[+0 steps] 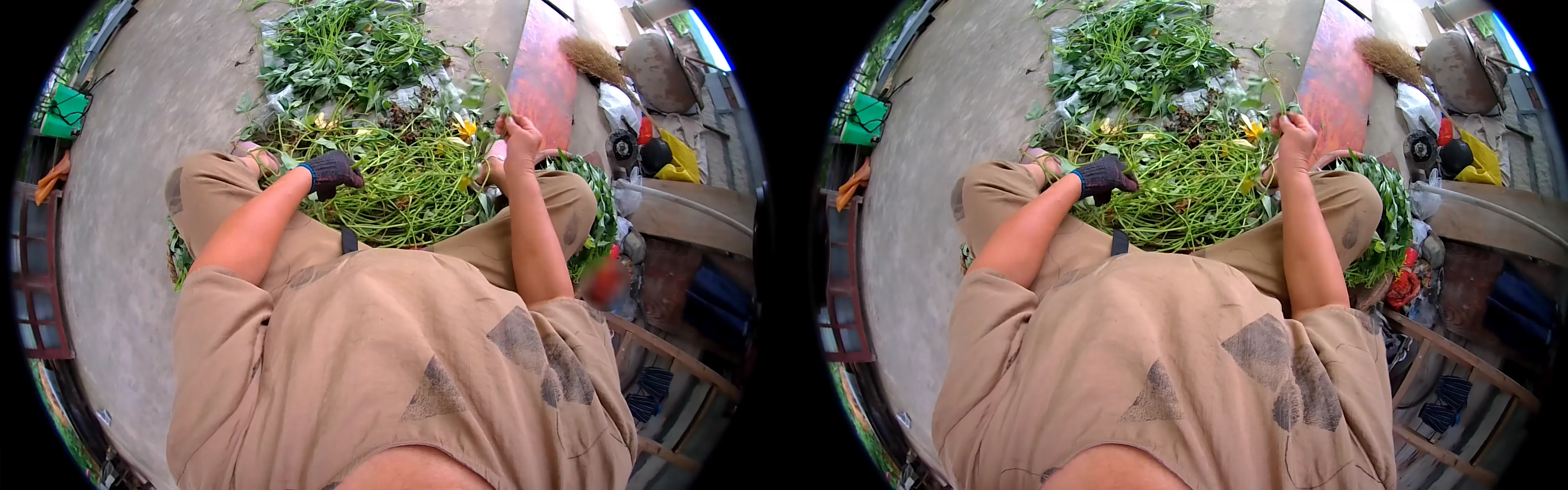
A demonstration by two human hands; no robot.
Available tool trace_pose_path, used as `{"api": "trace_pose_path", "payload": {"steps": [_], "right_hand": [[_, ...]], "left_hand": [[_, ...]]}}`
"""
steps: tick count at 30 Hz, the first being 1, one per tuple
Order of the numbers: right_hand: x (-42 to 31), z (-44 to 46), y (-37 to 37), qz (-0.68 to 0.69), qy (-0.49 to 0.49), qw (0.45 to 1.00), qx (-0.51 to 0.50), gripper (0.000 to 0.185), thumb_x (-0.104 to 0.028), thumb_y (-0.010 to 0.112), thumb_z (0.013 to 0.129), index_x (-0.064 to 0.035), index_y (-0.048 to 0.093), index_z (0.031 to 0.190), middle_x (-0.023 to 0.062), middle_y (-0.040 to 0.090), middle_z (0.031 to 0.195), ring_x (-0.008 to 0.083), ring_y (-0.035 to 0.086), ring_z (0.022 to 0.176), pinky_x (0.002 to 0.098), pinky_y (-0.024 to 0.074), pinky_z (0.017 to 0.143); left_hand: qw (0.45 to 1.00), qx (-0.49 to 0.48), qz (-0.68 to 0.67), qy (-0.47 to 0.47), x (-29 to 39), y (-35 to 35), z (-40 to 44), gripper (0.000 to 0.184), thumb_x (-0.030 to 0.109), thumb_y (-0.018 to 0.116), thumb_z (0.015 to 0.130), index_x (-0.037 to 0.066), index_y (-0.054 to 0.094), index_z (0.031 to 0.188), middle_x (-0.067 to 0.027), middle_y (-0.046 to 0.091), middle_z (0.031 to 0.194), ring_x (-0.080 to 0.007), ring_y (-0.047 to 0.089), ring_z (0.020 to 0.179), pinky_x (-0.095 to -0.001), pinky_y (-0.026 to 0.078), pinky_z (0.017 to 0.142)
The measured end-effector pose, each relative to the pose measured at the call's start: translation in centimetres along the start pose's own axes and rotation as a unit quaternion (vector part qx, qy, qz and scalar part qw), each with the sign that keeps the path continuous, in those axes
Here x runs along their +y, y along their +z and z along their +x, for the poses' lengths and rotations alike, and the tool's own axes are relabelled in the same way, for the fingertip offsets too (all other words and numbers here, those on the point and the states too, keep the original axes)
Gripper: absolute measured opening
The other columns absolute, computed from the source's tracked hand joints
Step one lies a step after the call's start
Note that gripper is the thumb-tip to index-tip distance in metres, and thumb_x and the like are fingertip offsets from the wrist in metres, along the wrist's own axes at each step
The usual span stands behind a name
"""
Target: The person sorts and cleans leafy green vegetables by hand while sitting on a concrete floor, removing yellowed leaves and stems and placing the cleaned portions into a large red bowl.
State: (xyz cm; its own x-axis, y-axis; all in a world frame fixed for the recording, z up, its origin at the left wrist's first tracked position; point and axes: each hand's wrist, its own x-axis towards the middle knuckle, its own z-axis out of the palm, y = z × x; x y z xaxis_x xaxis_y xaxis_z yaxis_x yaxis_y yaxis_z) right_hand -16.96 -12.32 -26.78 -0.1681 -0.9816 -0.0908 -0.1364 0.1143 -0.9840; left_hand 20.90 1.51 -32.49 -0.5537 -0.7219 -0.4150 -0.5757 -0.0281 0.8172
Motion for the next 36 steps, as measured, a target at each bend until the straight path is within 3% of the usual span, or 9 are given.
{"api": "trace_pose_path", "payload": {"steps": [3,7,10,14,20,24,27,32,36], "right_hand": [[-4.0,-1.8,-1.1,0.061,-0.051,0.994,-0.077,0.015,-0.006,0.059,0.09,0.0027,0.067,0.1,0.0045,0.065,0.079,0.0113,0.059,0.072,0.0225,0.0453,0.065],[-5.1,-2.9,-2.7,0.009,-0.061,0.989,-0.135,0.017,-0.006,0.058,0.091,0.0032,0.067,0.102,0.0041,0.065,0.081,0.0106,0.059,0.075,0.022,0.0455,0.07],[-5.6,-3.7,-2.1,-0.011,-0.12,0.98,-0.161,0.016,-0.004,0.059,0.09,0.0025,0.067,0.102,0.0026,0.064,0.081,0.0094,0.058,0.076,0.0223,0.0461,0.072],[-6.3,-4.8,-0.2,-0.184,-0.289,0.917,-0.203,0.012,-0.009,0.064,0.085,-0.0058,0.067,0.096,0.0023,0.062,0.084,0.0157,0.06,0.082,0.0295,0.0457,0.075],[-10.4,-10.0,4.6,-0.335,-0.471,0.773,-0.263,0.013,-0.012,0.065,0.082,-0.0094,0.064,0.095,0.0042,0.058,0.09,0.0258,0.057,0.088,0.0355,0.0409,0.079],[-11.4,-10.8,6.7,-0.314,-0.503,0.778,-0.205,0.017,-0.012,0.067,0.079,-0.0106,0.064,0.096,0.0046,0.059,0.09,0.0262,0.058,0.087,0.0367,0.0417,0.078],[-11.0,-10.8,7.4,-0.314,-0.492,0.808,-0.076,0.02,-0.013,0.069,0.077,-0.0096,0.066,0.096,0.0065,0.063,0.087,0.0258,0.06,0.08,0.0347,0.0449,0.07],[-7.8,-11.1,8.1,-0.139,-0.115,0.921,-0.345,0.017,-0.014,0.07,0.08,-0.0002,0.067,0.09,0.0032,0.061,0.068,0.0082,0.053,0.063,0.027,0.0443,0.058],[-7.5,-11.6,9.3,-0.188,-0.124,0.922,-0.316,0.025,-0.021,0.074,0.073,-0.0016,0.067,0.087,0.0125,0.066,0.072,0.0246,0.063,0.067,0.0355,0.0485,0.063]], "left_hand": [[0.976,-0.013,-0.117,-0.181,3.0,-0.1,-0.6,0.035,0.026,0.073,0.074,0.003,0.069,0.099,-0.0076,0.066,0.071,-0.0179,0.056,0.041,-0.033,0.047,0.04],[0.842,0.009,0.461,0.28,0.8,-1.3,0.6,0.033,0.031,0.072,0.076,0.007,0.071,0.099,-0.0125,0.069,0.076,-0.0193,0.064,0.06,-0.0358,0.052,0.057],[0.89,0.254,0.372,-0.071,2.3,-2.0,0.5,0.027,0.029,0.066,0.082,0.012,0.069,0.102,-0.0153,0.069,0.092,-0.0322,0.065,0.078,-0.0406,0.051,0.072],[0.892,0.423,-0.159,-0.02,9.3,-4.3,-2.8,0.022,0.022,0.067,0.084,0.005,0.072,0.097,-0.0133,0.071,0.084,-0.0222,0.067,0.072,-0.0322,0.051,0.069],[0.869,0.449,-0.049,0.201,14.6,-2.2,-2.7,0.019,0.021,0.069,0.085,0.007,0.072,0.099,-0.0082,0.069,0.077,-0.0159,0.064,0.064,-0.0298,0.049,0.061],[0.917,0.302,-0.259,0.027,18.3,-0.3,-3.7,0.021,0.021,0.075,0.08,0.004,0.071,0.091,-0.0031,0.063,0.066,-0.0086,0.053,0.05,-0.0258,0.043,0.045],[0.858,0.312,-0.408,0.0,16.2,-0.2,-2.8,0.017,0.016,0.075,0.079,0.003,0.069,0.088,-0.0029,0.062,0.066,-0.0113,0.054,0.049,-0.0272,0.047,0.044],[0.789,0.296,-0.538,0.01,14.6,-0.2,-1.8,0.018,0.011,0.072,0.08,0.002,0.067,0.094,-0.0045,0.062,0.07,-0.0143,0.056,0.05,-0.032,0.052,0.044],[0.803,0.235,-0.548,0.01,14.1,0.4,-1.3,0.02,0.01,0.07,0.081,0.002,0.065,0.098,-0.0035,0.06,0.069,-0.0136,0.057,0.054,-0.0297,0.052,0.048]]}}
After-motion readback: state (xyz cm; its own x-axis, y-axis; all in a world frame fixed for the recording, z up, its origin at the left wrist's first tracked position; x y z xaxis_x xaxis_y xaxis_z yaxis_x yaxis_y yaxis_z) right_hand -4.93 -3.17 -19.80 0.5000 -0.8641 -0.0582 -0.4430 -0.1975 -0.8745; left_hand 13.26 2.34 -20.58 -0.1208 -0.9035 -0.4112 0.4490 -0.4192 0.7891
